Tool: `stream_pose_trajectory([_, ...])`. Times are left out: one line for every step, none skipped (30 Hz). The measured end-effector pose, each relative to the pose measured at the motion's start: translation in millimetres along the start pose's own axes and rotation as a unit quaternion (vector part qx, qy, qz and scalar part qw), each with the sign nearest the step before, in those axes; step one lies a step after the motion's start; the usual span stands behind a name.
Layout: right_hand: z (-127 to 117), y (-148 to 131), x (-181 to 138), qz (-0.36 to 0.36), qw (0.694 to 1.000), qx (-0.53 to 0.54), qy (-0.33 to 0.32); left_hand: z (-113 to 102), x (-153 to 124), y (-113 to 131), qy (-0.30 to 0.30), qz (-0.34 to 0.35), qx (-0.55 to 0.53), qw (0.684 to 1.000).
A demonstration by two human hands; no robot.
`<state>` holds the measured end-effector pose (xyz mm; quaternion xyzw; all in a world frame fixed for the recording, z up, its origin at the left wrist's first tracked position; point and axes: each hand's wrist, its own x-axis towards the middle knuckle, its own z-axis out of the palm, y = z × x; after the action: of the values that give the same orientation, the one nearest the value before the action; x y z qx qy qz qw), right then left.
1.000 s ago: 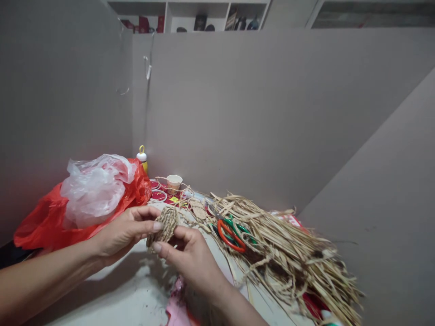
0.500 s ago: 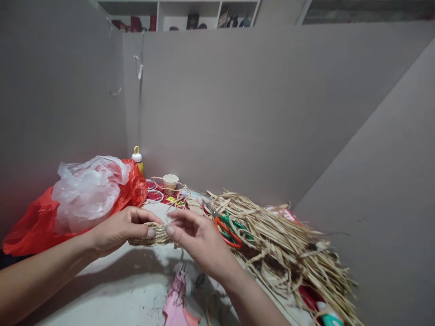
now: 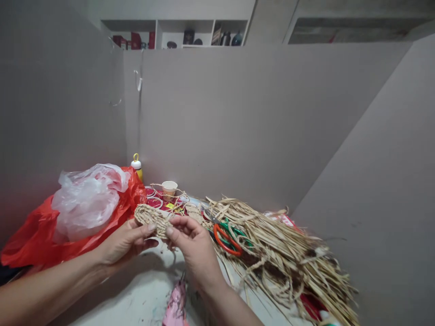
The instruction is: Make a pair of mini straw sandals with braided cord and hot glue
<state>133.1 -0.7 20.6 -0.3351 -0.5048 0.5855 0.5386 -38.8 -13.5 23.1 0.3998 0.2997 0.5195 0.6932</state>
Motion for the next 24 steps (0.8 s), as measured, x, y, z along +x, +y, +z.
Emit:
stream_pose_trajectory([1.9,0.9,-1.2,0.004,1.0,-0.005,-0.009,-0.3,0.4,-2.4,0.005,0.005,-0.001,1.0])
stream_pose_trajectory([3.2,0.4,-2.0,0.01,1.0,-0.009,-0.019,-0.8,1.0,-3.2,0.012,0.007,0.001,1.0])
stream_pose_trajectory([3.7,-1.2,-2.4,0.016,0.999,-0.017,-0.03,-1.5,1.8,-2.3,0.019,0.009,0.005,1.0])
stream_pose_trajectory([3.2,-4.1,-2.4,0.02,0.999,-0.029,-0.041,-2.4,2.8,0.2,0.026,0.012,0.012,1.0])
stream_pose_trajectory([1.6,-7.8,-1.8,0.023,0.997,-0.046,-0.05,-3.5,3.8,4.1,0.032,0.016,0.02,0.999])
stream_pose_trajectory([-1.1,-12.2,-0.9,0.022,0.996,-0.065,-0.056,-4.7,4.9,9.0,0.035,0.027,0.03,0.999])
stream_pose_trajectory([-4.8,-17.0,0.3,0.015,0.994,-0.087,-0.058,-6.0,5.9,14.5,0.036,0.04,0.04,0.998])
stream_pose_trajectory([-9.4,-21.8,1.8,0.0,0.992,-0.111,-0.053,-7.3,7.0,20.1,0.041,0.053,0.049,0.997])
stream_pose_trajectory([-14.7,-26.6,3.6,-0.02,0.99,-0.134,-0.041,-8.8,8.0,25.4,0.053,0.074,0.054,0.994])
stream_pose_trajectory([-20.2,-31.3,5.8,-0.042,0.987,-0.154,-0.023,-10.3,9.0,29.8,0.063,0.094,0.052,0.992])
stream_pose_trajectory([-25.7,-36.0,8.4,-0.063,0.983,-0.174,-0.003,-11.8,10.1,33.2,0.071,0.11,0.049,0.99])
stream_pose_trajectory([-30.7,-40.7,11.6,-0.079,0.979,-0.19,0.015,-13.5,11.4,35.3,0.075,0.121,0.049,0.989])
stream_pose_trajectory([-34.8,-45.5,15.4,-0.088,0.975,-0.203,0.029,-15.3,13.0,36.2,0.08,0.127,0.049,0.988])
stream_pose_trajectory([-37.6,-50.5,19.6,-0.092,0.971,-0.217,0.037,-17.4,15.1,35.8,0.082,0.125,0.052,0.987])
stream_pose_trajectory([-39.1,-55.6,23.8,-0.093,0.967,-0.234,0.039,-19.7,17.5,34.5,0.087,0.122,0.054,0.987])
stream_pose_trajectory([-39.0,-60.7,27.6,-0.092,0.961,-0.258,0.034,-22.5,20.4,32.2,0.096,0.113,0.053,0.987])
stream_pose_trajectory([-37.5,-65.6,30.5,-0.087,0.954,-0.286,0.024,-25.7,23.6,29.3,0.099,0.102,0.051,0.989])
stream_pose_trajectory([-34.9,-70.1,31.7,-0.079,0.944,-0.319,0.008,-29.4,26.8,25.9,0.099,0.089,0.05,0.99])
stream_pose_trajectory([-31.4,-74.1,30.6,-0.069,0.932,-0.356,-0.014,-33.5,30.0,22.1,0.1,0.077,0.047,0.991])
stream_pose_trajectory([-27.4,-77.3,26.8,-0.056,0.916,-0.396,-0.041,-37.9,33.0,18.2,0.101,0.063,0.044,0.992])
stream_pose_trajectory([-23.2,-79.4,20.1,-0.041,0.895,-0.438,-0.072,-42.6,35.5,14.2,0.1,0.048,0.04,0.993])
stream_pose_trajectory([-19.2,-80.3,10.3,-0.025,0.871,-0.48,-0.104,-47.2,37.5,10.3,0.097,0.035,0.037,0.994])
stream_pose_trajectory([-15.4,-79.7,-2.2,-0.008,0.843,-0.521,-0.134,-51.7,39.1,6.3,0.09,0.02,0.033,0.995])
stream_pose_trajectory([-12.0,-77.6,-16.8,0.009,0.812,-0.561,-0.159,-56.0,40.2,2.5,0.081,0.008,0.03,0.996])
